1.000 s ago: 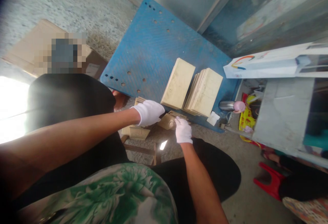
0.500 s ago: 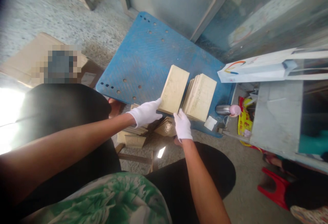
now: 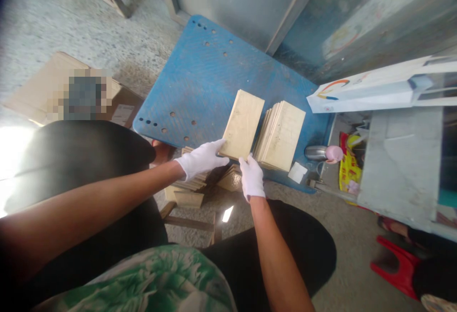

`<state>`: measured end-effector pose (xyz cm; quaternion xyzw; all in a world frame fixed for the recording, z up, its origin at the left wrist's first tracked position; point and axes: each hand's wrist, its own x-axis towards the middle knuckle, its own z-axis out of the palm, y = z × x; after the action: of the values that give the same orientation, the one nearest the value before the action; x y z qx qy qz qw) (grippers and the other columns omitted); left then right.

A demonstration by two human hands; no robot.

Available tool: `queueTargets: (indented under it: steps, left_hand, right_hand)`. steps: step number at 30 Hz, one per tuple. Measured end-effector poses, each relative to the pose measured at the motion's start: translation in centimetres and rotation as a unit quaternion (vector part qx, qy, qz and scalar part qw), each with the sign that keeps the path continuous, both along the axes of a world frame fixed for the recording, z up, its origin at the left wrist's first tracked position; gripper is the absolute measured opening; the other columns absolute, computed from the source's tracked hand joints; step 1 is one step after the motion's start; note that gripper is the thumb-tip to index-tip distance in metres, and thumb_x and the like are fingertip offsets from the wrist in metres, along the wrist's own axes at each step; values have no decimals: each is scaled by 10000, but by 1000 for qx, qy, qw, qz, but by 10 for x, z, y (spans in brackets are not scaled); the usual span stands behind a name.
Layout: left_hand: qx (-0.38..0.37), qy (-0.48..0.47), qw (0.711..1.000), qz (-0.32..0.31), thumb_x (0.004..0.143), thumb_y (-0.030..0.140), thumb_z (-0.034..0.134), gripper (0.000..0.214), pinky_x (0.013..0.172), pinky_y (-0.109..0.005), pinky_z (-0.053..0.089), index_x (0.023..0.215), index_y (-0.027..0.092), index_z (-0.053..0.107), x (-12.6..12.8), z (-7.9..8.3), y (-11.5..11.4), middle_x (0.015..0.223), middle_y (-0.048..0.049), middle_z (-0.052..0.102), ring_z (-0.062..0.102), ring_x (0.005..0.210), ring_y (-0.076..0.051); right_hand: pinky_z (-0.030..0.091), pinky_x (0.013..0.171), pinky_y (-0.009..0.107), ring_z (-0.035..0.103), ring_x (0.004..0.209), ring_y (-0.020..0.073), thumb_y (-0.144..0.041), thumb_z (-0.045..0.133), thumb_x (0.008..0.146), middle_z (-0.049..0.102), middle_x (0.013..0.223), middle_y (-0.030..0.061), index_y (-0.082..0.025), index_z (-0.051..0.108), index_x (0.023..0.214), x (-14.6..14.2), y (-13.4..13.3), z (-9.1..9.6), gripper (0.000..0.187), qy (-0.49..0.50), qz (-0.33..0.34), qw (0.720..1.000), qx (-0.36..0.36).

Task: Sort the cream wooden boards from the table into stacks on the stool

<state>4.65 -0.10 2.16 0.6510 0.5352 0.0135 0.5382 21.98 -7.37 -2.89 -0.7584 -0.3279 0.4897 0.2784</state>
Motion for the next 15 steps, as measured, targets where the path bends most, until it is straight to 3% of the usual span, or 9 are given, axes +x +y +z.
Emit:
queueTargets:
  steps: [6, 9, 12, 15]
  left_hand:
    - [-68, -106, 989, 83, 737, 262, 659, 505, 842, -264, 525, 1221, 138, 584, 2, -3, -6, 1081, -83, 706, 667, 940, -188]
    - [-106, -116, 980, 120, 731, 220, 657, 472, 787, -243, 538, 1194, 151, 594, 4, -2, -13, 1045, -67, 718, 676, 900, -174]
    - [-137, -115, 975, 135, 731, 175, 628, 452, 750, -238, 539, 1181, 144, 595, 3, 0, -21, 1022, -58, 725, 680, 872, -167]
    - [-120, -74, 984, 107, 731, 207, 623, 397, 740, -250, 528, 1119, 127, 627, 1, 2, -25, 986, -66, 728, 682, 848, -184]
  right_hand:
    - [491, 920, 320, 590, 1128, 197, -459, 605, 791, 660, 1205, 62, -200, 654, 1118, 1, -6, 7, 420, 52, -41, 998, 12]
    - [505, 907, 314, 606, 1114, 203, -433, 676, 737, 666, 1193, 62, -206, 668, 1030, -1, -11, 15, 371, 108, -110, 988, -9]
    - [539, 829, 304, 663, 981, 197, -409, 762, 657, 708, 1053, 65, -199, 653, 948, -1, -17, 24, 375, 157, -201, 966, -49]
    - [555, 668, 286, 683, 770, 176, -439, 807, 610, 714, 852, 41, -202, 616, 861, 0, -23, 30, 394, 171, -247, 951, -69]
